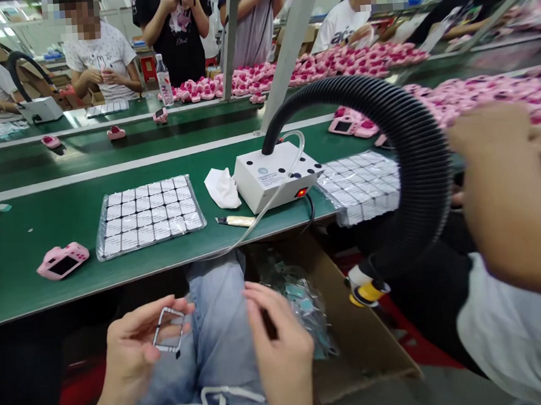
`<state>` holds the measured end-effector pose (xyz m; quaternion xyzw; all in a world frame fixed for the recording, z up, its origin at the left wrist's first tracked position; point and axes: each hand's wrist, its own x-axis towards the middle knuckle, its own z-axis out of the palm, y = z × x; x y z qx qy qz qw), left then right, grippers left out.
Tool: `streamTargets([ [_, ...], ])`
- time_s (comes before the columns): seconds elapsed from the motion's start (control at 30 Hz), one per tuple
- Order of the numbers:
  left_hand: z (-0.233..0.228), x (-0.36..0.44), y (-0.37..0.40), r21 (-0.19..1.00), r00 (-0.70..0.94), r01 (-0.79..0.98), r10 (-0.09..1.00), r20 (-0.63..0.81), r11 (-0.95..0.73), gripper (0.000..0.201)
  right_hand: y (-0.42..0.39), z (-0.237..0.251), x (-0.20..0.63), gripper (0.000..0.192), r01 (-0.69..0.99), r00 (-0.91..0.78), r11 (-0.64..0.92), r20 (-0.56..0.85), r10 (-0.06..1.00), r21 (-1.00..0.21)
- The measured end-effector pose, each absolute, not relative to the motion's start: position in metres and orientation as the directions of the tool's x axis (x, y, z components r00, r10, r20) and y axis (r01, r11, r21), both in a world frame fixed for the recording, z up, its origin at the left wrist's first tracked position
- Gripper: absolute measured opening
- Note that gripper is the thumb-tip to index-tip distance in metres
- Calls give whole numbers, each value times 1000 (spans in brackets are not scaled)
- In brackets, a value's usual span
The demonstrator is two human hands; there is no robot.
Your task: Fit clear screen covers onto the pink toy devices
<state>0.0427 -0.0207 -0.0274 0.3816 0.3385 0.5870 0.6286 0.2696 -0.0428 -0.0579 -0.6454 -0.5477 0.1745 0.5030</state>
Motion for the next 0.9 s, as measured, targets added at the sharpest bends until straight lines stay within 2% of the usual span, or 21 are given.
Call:
streamTargets([
  [0.07,-21,45,-22,872,121,-487,993,7,53,52,-44,-22,235,25,477,133,371,483,866,-797],
  [0.17,-18,46,-26,876,103,-481,995,9,42,50,-38,14,203,34,348,9,539,578,816,-767],
  [0.27,-20,44,-29,890,60,-456,998,3,25,51,-33,23,194,29,276,29,527,555,831,-804],
  [0.4,-22,42,-33,891,81,-451,997,-13,48,52,-35,18,193,20,258,66,479,509,858,-839],
  [0.6,-18,38,-34,895,96,-445,995,5,38,48,-39,18,191,17,231,58,458,482,875,-859],
  [0.73,-17,33,-36,891,100,-453,995,6,40,45,-43,20,184,21,268,62,476,508,859,-838],
  [0.9,-19,33,-40,883,94,-466,996,-11,53,47,-48,19,176,30,407,85,535,614,785,-740],
])
